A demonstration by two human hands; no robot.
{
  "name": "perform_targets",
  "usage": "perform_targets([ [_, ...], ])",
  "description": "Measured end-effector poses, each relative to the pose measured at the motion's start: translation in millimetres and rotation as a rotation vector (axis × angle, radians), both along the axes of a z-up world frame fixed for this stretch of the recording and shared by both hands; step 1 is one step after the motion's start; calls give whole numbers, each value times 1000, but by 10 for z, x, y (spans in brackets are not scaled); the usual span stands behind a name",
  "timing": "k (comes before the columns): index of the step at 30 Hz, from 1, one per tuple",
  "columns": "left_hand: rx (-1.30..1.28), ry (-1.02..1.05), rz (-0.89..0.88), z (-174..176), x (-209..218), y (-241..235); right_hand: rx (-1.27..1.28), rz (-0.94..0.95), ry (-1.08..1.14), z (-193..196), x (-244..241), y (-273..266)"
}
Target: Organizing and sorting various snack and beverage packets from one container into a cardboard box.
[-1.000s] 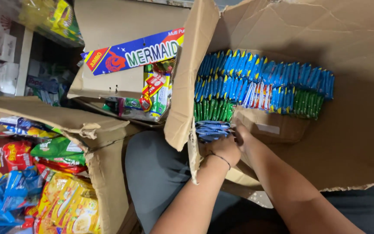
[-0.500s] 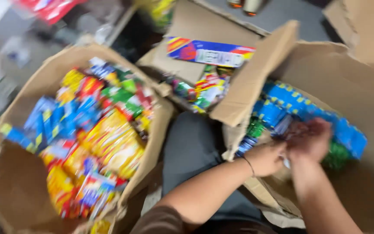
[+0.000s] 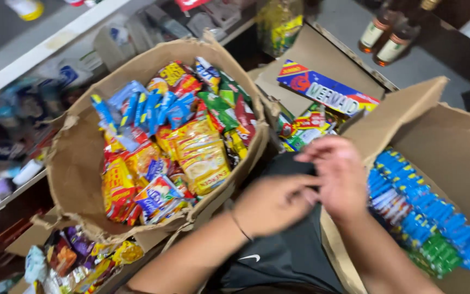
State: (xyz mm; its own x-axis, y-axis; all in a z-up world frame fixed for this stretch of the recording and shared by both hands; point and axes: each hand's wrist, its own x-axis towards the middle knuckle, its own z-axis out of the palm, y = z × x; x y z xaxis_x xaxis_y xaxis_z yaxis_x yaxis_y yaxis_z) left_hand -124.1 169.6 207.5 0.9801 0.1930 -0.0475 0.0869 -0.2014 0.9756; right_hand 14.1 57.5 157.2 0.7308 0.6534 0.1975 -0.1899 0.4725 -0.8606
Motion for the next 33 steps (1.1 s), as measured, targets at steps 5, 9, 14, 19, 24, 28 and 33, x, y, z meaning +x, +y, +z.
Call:
perform_targets([
  [5, 549, -150, 529, -208, -251, 1189, -132, 262, -71, -12, -333, 967],
  [9, 1006, -68, 801, -554, -430, 2072, -238, 397, -35, -377, -450, 1445],
  [14, 1081, 278, 822, -713, -636, 2200, -288, 445, -92, -653, -500, 1538],
  [19, 1056, -56, 758, -200, -774, 1699, -389, 405, -151, -278, -529, 1507],
  [24, 639, -278, 604, -170, -831, 1481, -401, 266, -427, -225, -601, 1447],
  [28, 49, -206, 550, -243, -798, 1398, -362, 339, -150, -215, -524, 1428],
  [33, 195, -220, 465, -144, -820, 1127, -172, 385, 97, 483, -491, 1330],
])
